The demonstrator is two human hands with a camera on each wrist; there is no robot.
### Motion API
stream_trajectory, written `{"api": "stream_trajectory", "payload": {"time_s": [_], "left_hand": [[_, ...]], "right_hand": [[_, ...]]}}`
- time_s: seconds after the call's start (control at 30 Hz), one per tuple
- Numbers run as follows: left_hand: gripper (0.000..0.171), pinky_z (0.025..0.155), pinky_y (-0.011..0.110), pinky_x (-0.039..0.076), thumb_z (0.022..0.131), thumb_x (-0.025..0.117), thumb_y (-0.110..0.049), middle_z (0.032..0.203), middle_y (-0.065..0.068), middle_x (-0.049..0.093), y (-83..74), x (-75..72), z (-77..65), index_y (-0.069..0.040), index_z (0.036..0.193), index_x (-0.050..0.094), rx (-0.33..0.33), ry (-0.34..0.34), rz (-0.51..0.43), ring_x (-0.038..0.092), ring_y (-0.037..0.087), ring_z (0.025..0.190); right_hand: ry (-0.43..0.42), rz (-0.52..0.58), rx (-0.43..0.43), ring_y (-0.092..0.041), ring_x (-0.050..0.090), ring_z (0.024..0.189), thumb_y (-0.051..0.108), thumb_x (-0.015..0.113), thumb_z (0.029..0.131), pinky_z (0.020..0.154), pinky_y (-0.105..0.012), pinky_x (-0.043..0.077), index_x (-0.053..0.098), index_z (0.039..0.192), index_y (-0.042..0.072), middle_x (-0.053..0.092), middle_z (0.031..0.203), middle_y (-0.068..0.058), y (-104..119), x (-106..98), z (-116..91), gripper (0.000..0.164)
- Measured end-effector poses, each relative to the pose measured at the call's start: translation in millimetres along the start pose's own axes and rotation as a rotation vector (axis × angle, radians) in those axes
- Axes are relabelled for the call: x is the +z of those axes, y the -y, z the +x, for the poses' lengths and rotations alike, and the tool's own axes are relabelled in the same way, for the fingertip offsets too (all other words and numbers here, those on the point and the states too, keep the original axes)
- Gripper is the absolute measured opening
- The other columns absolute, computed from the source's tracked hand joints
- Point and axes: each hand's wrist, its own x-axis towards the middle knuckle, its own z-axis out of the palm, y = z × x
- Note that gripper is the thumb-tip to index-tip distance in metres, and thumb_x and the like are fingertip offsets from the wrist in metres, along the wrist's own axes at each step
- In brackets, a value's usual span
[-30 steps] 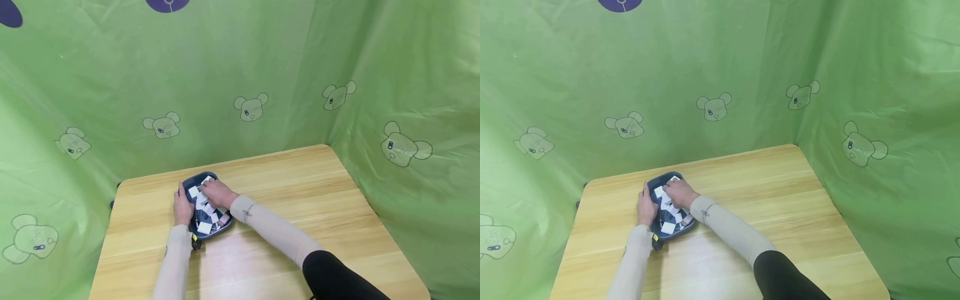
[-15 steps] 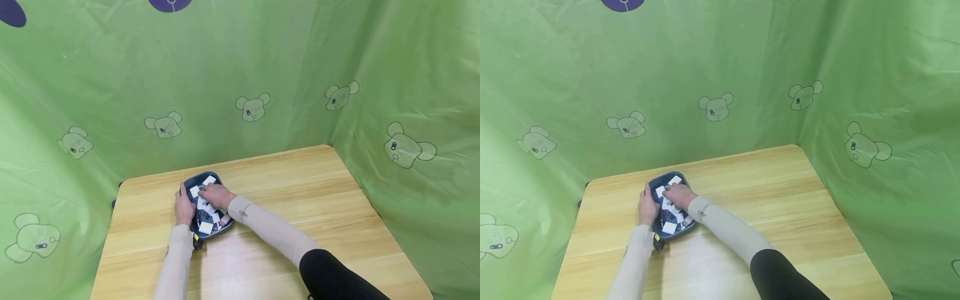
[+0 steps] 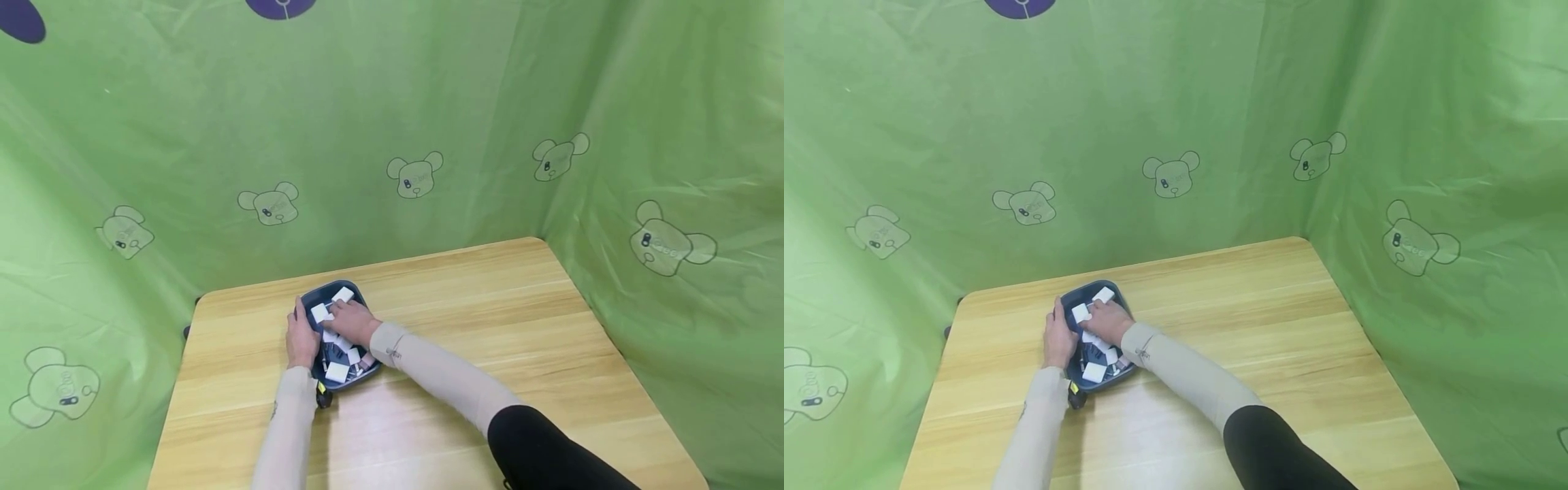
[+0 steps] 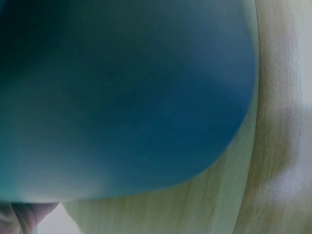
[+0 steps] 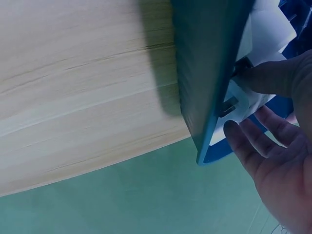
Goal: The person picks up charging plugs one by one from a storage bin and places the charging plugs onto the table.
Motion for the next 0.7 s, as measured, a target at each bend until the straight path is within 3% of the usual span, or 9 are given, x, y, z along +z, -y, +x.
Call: {"api": "stream_trajectory", "payload": {"time_s": [0.4,0.7], "left_hand": [[0.097,0.099,0.056,0.053,0.085,0.068,0.005,0.148,0.031,0.041,-3.0,-1.7,-3.5,-0.014,0.164,0.014,0.014,-0.02,0.017,0.063,0.05,0.109],[0.099,0.094,0.057,0.055,0.082,0.069,0.006,0.146,0.033,0.043,-1.8,0.4,-3.0,-0.013,0.164,0.015,0.02,-0.036,0.022,0.064,0.05,0.103]], "right_hand": [[-0.018,-0.006,-0.018,-0.021,0.052,0.132,0.022,0.056,0.1,0.104,-0.034,0.053,0.058,0.141,0.036,0.056,0.148,-0.005,-0.9,3.2,4.1,0.043],[-0.003,0.058,0.0,-0.027,0.054,0.132,0.021,0.053,0.102,0.106,-0.042,0.054,0.054,0.145,0.034,0.048,0.155,-0.008,-1.9,8.2,3.9,0.044]]}}
